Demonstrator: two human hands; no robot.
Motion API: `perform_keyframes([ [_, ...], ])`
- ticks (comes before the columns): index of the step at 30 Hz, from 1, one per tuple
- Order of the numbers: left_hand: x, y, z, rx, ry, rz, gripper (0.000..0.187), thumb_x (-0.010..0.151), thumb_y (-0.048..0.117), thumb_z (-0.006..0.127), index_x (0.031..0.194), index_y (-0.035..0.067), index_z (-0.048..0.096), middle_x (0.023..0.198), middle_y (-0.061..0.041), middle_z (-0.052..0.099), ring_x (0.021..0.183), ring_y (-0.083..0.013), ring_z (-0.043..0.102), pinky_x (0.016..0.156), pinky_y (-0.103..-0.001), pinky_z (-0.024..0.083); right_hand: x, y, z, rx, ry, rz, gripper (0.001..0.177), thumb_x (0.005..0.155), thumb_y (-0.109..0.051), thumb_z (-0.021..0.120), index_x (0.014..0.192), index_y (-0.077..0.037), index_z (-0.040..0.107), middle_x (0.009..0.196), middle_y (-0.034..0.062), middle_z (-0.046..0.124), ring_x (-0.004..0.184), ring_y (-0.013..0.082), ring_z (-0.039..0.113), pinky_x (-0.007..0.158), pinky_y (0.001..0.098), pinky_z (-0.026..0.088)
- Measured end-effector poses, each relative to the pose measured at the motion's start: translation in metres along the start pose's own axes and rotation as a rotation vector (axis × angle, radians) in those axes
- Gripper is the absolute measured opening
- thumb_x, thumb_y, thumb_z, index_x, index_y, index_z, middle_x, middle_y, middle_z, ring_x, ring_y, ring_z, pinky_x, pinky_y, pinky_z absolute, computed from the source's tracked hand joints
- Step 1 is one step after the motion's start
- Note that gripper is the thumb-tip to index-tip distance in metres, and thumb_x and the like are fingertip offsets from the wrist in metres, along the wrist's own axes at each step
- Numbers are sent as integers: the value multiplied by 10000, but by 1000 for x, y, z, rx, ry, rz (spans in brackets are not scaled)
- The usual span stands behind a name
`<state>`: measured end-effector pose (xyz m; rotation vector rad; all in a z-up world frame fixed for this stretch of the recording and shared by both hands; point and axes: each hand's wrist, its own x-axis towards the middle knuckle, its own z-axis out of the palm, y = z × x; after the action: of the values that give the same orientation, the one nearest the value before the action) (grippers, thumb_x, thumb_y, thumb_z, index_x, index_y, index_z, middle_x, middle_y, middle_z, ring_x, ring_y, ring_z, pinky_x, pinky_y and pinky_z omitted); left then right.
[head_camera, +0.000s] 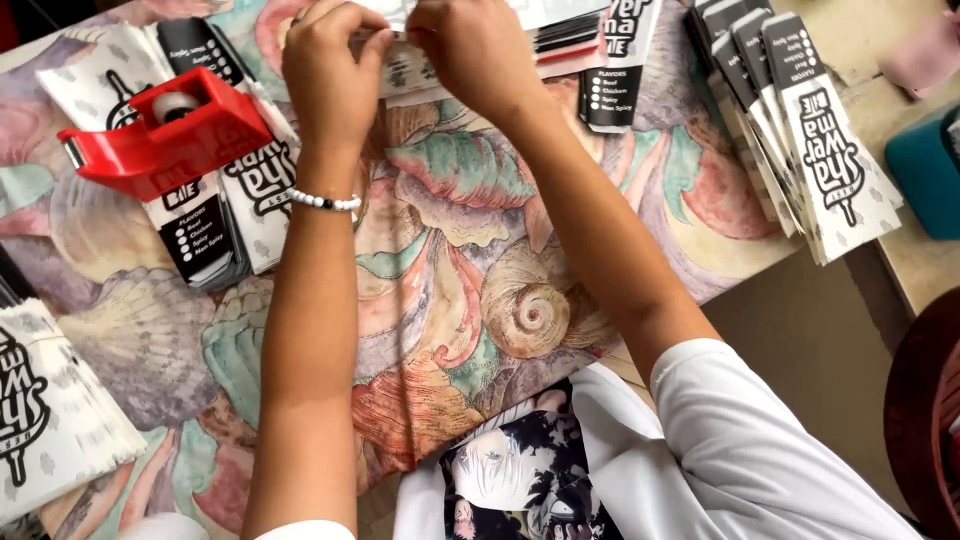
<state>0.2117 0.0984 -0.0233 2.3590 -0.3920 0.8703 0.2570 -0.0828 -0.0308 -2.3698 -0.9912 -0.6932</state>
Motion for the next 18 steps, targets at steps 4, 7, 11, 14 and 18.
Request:
perform_keyframes([
  [4, 5, 6, -4, -120, 30, -61, 179, 825, 36, 903, 870, 71, 733, 867, -55, 678, 755, -174, 595, 612, -295, 501, -5, 10, -11, 83, -17, 78, 90, 949, -141, 727, 888, -139, 793, 824, -35, 780, 596, 187, 650, 516, 356, 481],
  [7, 5, -6, -1, -75, 99, -54, 282, 813, 102, 936, 906, 79, 671, 846, -59, 671, 756, -234, 597, 654, -376, 467, -5, 17, -6, 206, -36, 214, 94, 959, -173, 760, 881, -122, 766, 828, -36, 773, 696, 182, 681, 551, 353, 489],
  [11, 4, -8, 1, -117, 97, -123, 306, 857, 135, 932, 914, 96, 633, 799, -27, 666, 691, -167, 597, 641, -350, 502, -7, 19, -2, 466, -4, 305, 46, 947, -128, 767, 928, -107, 731, 925, -8, 775, 847, 141, 720, 725, 315, 547],
  [14, 3, -9, 4, -170, 89, -127, 269, 851, 103, 910, 952, 89, 661, 827, -43, 709, 705, -164, 661, 622, -317, 549, -8, 26, 4, 597, -1, 344, 66, 948, -119, 802, 919, -109, 744, 890, -20, 754, 814, 110, 689, 716, 277, 546],
  [18, 1, -13, 7, -142, 89, -133, 313, 842, 140, 942, 907, 91, 640, 787, -37, 679, 683, -177, 613, 588, -331, 492, -10, 30, 6, 651, -10, 454, 186, 939, -186, 870, 907, -124, 698, 856, -25, 727, 765, 103, 671, 670, 264, 551],
])
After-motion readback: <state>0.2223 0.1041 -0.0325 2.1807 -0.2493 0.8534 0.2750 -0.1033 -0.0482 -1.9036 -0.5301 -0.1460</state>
